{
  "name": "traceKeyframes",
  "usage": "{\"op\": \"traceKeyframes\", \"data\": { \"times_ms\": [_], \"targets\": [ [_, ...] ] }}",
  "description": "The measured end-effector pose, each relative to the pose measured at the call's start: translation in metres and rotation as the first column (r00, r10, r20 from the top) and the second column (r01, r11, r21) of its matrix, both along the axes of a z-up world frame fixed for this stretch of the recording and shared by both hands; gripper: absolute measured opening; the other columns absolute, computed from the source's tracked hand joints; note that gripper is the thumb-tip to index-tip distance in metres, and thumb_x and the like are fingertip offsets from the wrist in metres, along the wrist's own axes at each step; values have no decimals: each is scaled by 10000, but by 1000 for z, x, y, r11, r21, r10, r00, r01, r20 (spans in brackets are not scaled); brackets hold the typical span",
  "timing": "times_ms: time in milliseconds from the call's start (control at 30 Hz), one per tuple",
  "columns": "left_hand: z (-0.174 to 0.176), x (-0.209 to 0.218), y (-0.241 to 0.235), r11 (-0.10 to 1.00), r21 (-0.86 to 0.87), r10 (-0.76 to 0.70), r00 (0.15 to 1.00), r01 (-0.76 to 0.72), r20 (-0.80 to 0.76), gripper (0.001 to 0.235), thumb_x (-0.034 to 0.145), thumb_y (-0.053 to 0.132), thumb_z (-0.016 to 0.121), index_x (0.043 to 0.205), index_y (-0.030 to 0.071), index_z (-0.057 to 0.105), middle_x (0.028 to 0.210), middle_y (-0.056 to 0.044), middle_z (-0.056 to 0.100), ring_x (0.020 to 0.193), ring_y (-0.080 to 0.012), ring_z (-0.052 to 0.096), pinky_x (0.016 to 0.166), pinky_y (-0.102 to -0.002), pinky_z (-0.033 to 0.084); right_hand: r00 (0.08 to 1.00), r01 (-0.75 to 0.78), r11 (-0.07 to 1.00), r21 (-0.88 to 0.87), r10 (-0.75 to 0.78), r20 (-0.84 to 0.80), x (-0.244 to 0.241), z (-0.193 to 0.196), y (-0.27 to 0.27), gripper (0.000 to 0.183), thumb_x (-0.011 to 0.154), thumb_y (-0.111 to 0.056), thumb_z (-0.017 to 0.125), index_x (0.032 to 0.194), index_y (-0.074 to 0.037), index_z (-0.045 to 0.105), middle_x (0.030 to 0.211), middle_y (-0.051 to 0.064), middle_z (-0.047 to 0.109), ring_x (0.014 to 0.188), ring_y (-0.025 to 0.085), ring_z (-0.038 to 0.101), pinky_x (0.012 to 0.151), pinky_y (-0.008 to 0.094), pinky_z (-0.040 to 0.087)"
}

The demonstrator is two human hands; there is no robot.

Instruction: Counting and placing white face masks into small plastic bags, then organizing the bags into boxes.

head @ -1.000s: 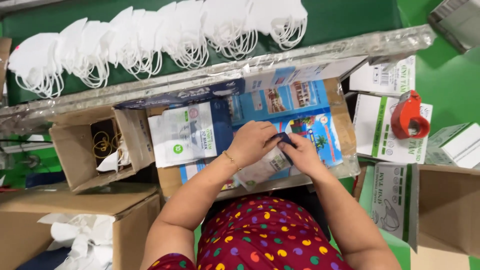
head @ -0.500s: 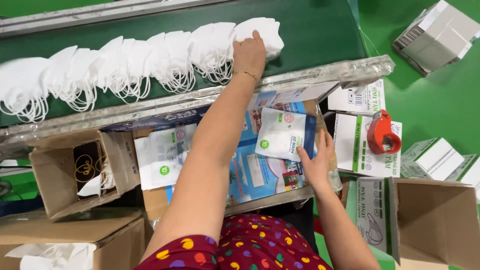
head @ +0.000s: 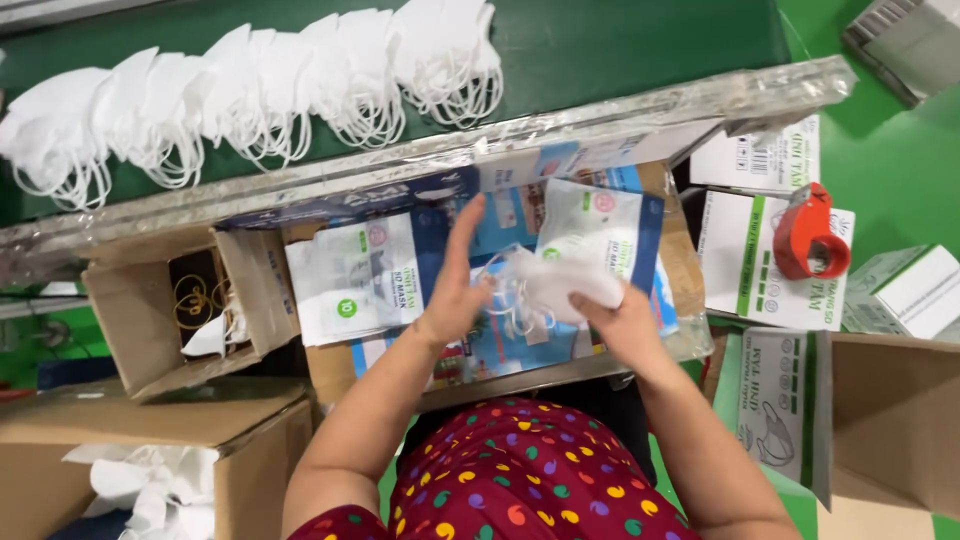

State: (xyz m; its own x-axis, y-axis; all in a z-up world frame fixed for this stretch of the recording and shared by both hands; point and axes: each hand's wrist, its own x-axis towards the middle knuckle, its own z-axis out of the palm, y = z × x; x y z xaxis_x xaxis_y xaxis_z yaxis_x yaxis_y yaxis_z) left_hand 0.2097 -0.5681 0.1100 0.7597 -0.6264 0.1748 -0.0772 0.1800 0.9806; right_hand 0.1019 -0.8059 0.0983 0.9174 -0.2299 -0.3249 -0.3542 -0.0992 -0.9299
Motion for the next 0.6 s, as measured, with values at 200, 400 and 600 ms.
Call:
{"op": "traceKeyframes", "data": {
  "times_ms": [200, 400, 600],
  "targets": [
    [-11, -33, 8, 871, 480, -200, 813, -108, 546, 909, 777, 146, 686, 1559, -3, 248, 1619, -230, 275, 1529, -435, 155, 1209, -561, 40, 895, -237, 889, -391, 357, 269, -10, -49, 29, 631, 739, -162, 831, 1302, 19, 608, 1147, 170, 689, 1041, 260, 641, 898, 344, 497],
    [-32, -11, 54, 466, 650, 395, 799, -600, 454, 441, 924, 185, 620, 1333, 25, 587, 1186, -202, 612, 1098, -409, 610, 911, -478, 519, 887, -451, 888, -87, 457, 60, -27, 20, -25, 361, 851, -156, 769, 1199, -70, 739, 1085, 105, 781, 940, 211, 749, 810, 325, 588],
    [-83, -2, 62, 365, 627, 379, 725, -688, 575, 387, 887, 153, 590, 1241, 0, 614, 1137, -215, 622, 1005, -419, 642, 866, -472, 537, 879, -447, 855, -263, 474, 48, -4, 29, -4, 213, 818, -112, 795, 1020, -56, 754, 929, 80, 740, 833, 224, 733, 716, 332, 563]
  ]
}}
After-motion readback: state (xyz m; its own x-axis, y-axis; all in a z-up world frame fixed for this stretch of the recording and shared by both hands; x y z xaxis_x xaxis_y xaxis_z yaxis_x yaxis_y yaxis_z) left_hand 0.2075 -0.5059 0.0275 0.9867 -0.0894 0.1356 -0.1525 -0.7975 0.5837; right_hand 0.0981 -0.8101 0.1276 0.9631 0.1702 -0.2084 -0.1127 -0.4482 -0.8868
